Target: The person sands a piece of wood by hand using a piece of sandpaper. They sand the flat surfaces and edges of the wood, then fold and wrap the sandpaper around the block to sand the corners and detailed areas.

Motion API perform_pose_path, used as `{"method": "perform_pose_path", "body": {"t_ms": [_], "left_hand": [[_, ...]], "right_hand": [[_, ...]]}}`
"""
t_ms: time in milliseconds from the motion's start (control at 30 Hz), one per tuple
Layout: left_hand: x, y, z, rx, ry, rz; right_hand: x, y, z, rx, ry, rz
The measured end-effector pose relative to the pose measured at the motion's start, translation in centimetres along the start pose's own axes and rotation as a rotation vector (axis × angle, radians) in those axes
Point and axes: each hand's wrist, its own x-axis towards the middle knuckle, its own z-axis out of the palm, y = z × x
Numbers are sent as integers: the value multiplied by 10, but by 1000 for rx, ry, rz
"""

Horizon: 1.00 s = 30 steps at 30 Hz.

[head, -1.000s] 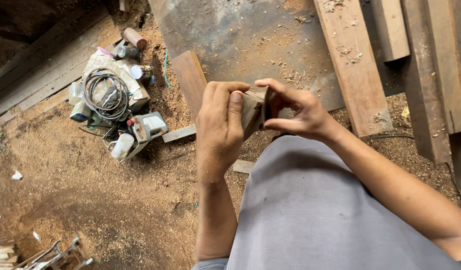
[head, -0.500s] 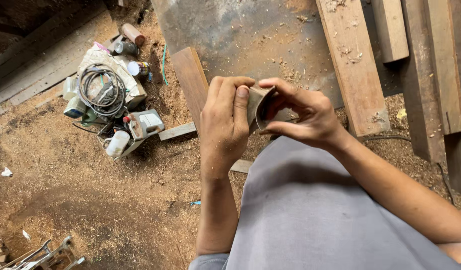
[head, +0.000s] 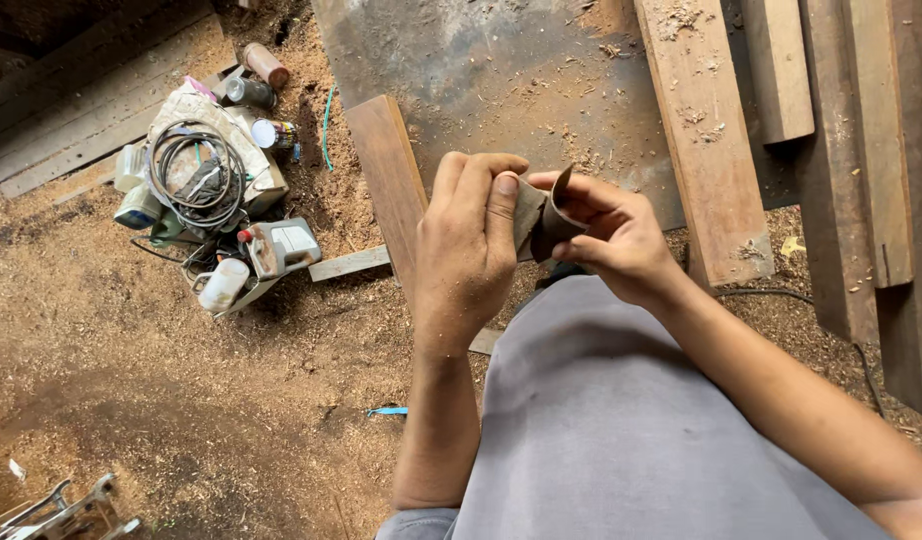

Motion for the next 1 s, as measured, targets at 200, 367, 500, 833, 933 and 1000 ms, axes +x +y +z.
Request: {"method": "perform_pose_path", "body": {"t_ms": [200, 367, 500, 833, 933, 1000], "left_hand": [[-1, 0, 0, -9, -15, -23], [-2, 3, 0, -32, -18, -46], [-2, 4, 2, -68, -28, -64], [-5, 5, 2, -74, -4, -22], [-3, 3, 2, -63, -8, -44], [-1, 5, 2, -71, -6, -50]], "right_hand": [[-2, -3, -3, -123, 11, -121], [8, -7, -22, -185, -62, -50], [9, -22, -26, -246, -8, -62], [10, -36, -18, -369, -153, -148], [15, -49, -19, -581, -241, -235], [18, -52, -19, -668, -247, -250]]}}
